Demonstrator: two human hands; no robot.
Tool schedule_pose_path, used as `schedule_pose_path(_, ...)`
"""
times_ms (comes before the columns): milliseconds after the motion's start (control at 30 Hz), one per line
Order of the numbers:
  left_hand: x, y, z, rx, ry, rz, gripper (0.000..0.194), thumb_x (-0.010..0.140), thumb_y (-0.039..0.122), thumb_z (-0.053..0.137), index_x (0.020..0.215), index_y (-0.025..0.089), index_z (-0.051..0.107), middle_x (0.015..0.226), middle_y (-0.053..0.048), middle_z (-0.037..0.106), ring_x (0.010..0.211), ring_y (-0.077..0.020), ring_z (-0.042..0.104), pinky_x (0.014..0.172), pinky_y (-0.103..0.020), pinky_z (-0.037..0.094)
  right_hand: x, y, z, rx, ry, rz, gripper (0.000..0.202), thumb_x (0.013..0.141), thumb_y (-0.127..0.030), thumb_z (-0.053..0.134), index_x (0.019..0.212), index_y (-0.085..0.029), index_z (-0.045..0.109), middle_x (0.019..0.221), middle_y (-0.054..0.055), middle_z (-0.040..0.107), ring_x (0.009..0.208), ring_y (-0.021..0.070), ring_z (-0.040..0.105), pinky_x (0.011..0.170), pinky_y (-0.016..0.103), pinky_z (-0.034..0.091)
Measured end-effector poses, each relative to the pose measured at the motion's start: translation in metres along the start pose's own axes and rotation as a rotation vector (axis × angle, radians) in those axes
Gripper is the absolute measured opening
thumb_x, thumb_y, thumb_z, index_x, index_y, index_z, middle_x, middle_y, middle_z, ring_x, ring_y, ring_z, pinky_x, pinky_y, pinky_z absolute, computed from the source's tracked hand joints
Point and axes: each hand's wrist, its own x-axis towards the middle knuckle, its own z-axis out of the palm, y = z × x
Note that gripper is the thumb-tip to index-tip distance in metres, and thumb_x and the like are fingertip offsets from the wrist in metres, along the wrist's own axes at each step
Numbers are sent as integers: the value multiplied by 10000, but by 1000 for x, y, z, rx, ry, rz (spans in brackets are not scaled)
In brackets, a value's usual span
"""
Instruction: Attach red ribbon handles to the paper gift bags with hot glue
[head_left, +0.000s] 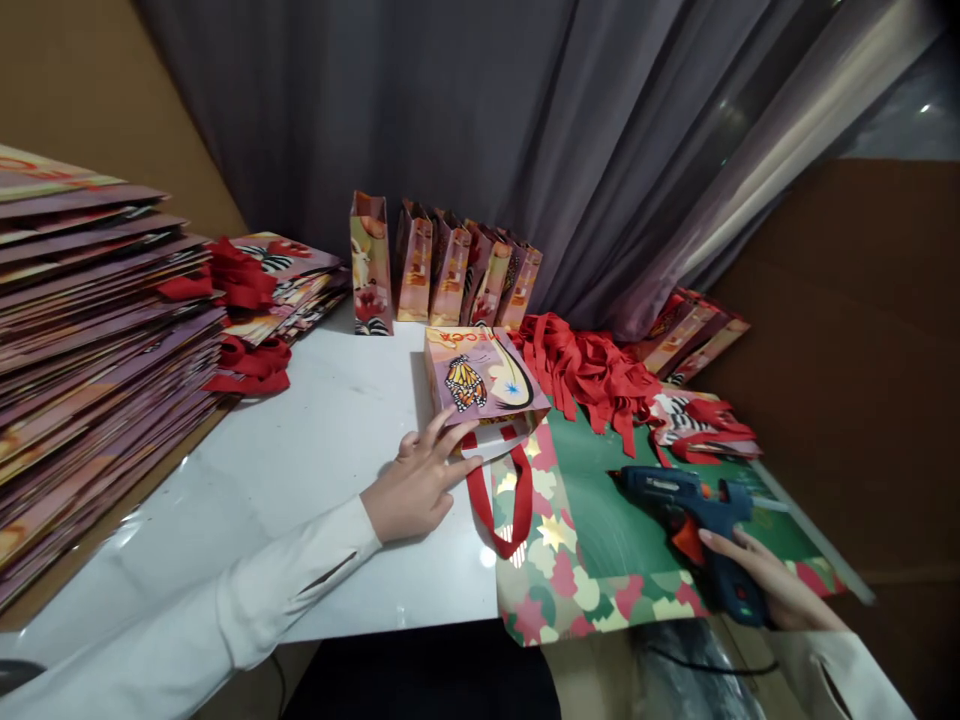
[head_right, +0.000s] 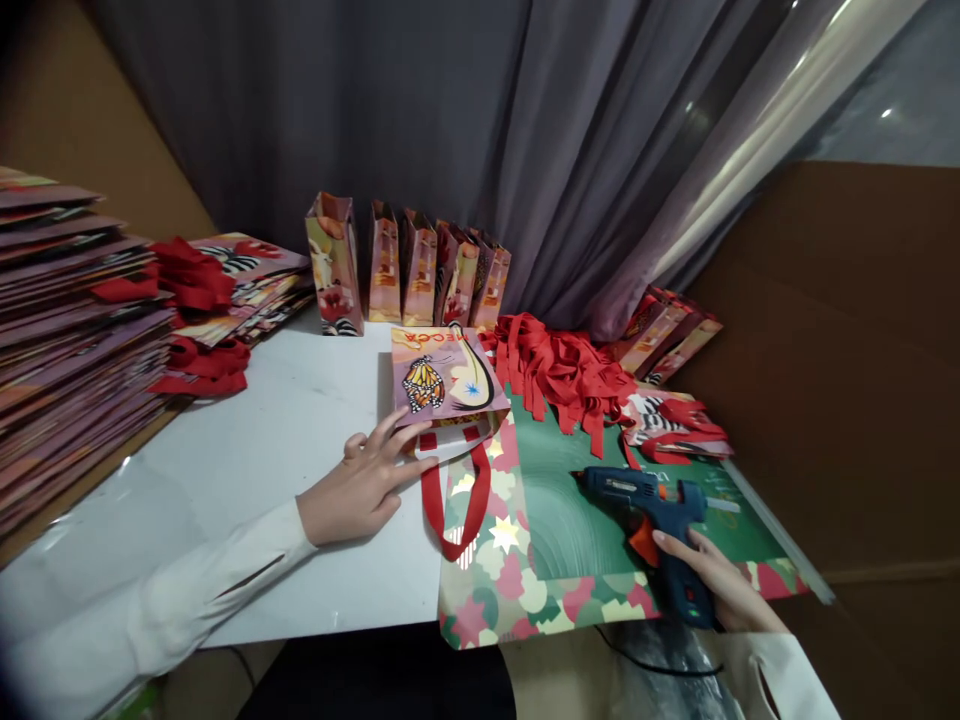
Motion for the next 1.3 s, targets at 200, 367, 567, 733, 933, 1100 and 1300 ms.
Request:
schedule_pose_path(200, 1, -1, 2, 19, -5, 13, 721, 712, 121, 481, 1384, 382, 447, 1554, -47, 201, 1415, -419, 118, 917, -528, 360, 15, 0, -1, -400, 268, -268, 411, 592, -608, 732, 705, -232, 611, 712, 83, 696, 761, 316, 691, 614, 373, 553)
schedule_pose_path(367, 2, 0, 0, 39, -17, 10, 678, 719, 111, 468, 1349, 363, 484, 1564, -53, 185, 1435, -395, 82, 923, -545, 356, 0, -12, 15, -881, 364, -420, 396, 779, -552, 552, 622, -196, 626, 657, 99, 630, 638, 294, 655, 586, 392, 501)
schedule_pose_path(567, 1, 3, -1, 53, -12, 3, 690, 707, 94, 465, 1342, 362, 494, 1544, -64, 222, 1430, -398, 97, 932, -559, 357, -34, -59, 107, -889, 547, -827, 356, 898, -285, 421, 1130, -89, 606, 1139, 235, 608, 1047, 335, 618, 856, 472, 488)
schedule_pose_path(733, 0, 2, 1, 82, 14, 10, 673, 710, 106, 473, 1328, 371, 504, 1549, -73, 203, 1428, -392, 105, 931, -553, 345, -34, -100, 211, -601, 85, -1002, 486, 854, -308, 532, 1306, -136, 476, 1323, 179, 544, 1229, 282, 516, 1016, 404, 413)
schedule_pose_path(933, 0, 2, 1, 77, 17, 7, 691, 699, 92, 467, 1326, 377, 511, 1559, -57, 188, 1411, -413, 141, 926, -544, 351, -39, -126, 234, -569, -68, -855, 236, 925, -297, 422, 812, -182, 594, 851, 102, 668, 842, 237, 634, 765, 320, 447)
schedule_pose_path(1100, 0, 1, 1, 74, 3, 13, 689, 713, 96, 462, 1340, 379, 489, 1551, -67, 201, 1422, -401, 116, 933, -555, 339, -60, -102, 145, -77, -274, -815, 346, 912, -515, 426, 735, -223, 480, 581, -31, 432, 516, 128, 408, 514, 242, 341)
schedule_pose_path(1300, 0, -1, 4, 56, 8, 14, 687, 716, 91, 464, 1342, 373, 497, 1543, -71, 209, 1418, -411, 133, 931, -552, 330, -79, 43, 64, 380, -348, -593, 570, 771, -764, 415, 548, -248, 322, 392, -39, 248, 437, 165, 389, 548, 333, 439)
